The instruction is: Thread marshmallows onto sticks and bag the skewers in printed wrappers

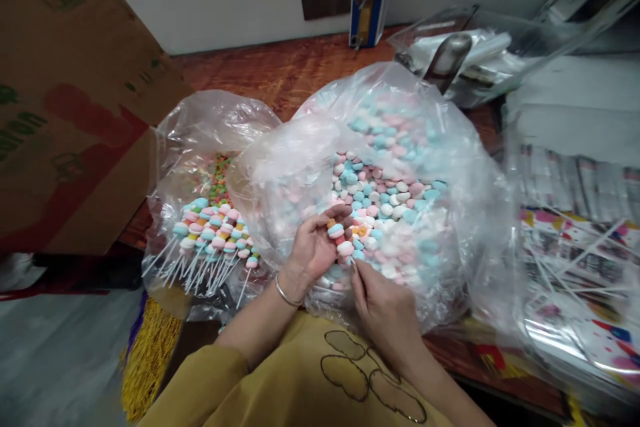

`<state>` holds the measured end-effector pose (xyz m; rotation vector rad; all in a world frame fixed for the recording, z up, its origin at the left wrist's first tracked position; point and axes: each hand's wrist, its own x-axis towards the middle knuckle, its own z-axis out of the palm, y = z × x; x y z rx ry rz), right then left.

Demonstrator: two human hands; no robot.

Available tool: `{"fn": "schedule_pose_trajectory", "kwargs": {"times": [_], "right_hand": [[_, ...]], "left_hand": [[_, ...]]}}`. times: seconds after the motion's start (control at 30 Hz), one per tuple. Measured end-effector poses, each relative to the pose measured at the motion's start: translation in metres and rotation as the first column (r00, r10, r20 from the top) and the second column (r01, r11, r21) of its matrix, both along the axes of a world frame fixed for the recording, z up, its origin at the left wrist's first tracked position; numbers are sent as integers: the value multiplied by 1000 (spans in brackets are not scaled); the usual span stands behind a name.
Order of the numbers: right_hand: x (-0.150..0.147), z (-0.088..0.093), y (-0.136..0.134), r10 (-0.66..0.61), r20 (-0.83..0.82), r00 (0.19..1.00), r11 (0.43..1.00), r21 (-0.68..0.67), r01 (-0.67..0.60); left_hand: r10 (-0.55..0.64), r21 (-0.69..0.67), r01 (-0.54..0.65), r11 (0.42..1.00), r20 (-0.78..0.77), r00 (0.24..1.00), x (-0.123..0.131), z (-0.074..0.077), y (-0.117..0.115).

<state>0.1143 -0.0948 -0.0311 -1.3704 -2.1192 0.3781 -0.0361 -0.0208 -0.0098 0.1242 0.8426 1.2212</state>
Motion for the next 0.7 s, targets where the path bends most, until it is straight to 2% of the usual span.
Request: {"fn": "schedule_pose_trajectory", "kwargs": {"times": [0.17, 0.3, 0.4, 0.57, 0.7], "right_hand": [[-4, -2, 2, -41, 54, 998, 993, 110, 34], [-7, -1, -1, -27, 71, 997, 988, 154, 16], [-7, -3, -1, -31, 91, 995, 986, 167, 16], [-6, -6, 0, -30, 77, 997, 986, 167, 17], [-8, -8, 8, -6, -1, 1000, 996, 87, 6]], "left_hand": [[61, 44, -63, 997, 50, 997, 16, 8, -2], [144, 59, -142, 988, -39, 989, 34, 9, -5], [143, 78, -136, 988, -98, 985, 43, 8, -7], [122, 148, -98, 984, -162, 979, 48, 4, -11], [137, 189, -97, 977, -215, 967, 51, 0, -13]]}}
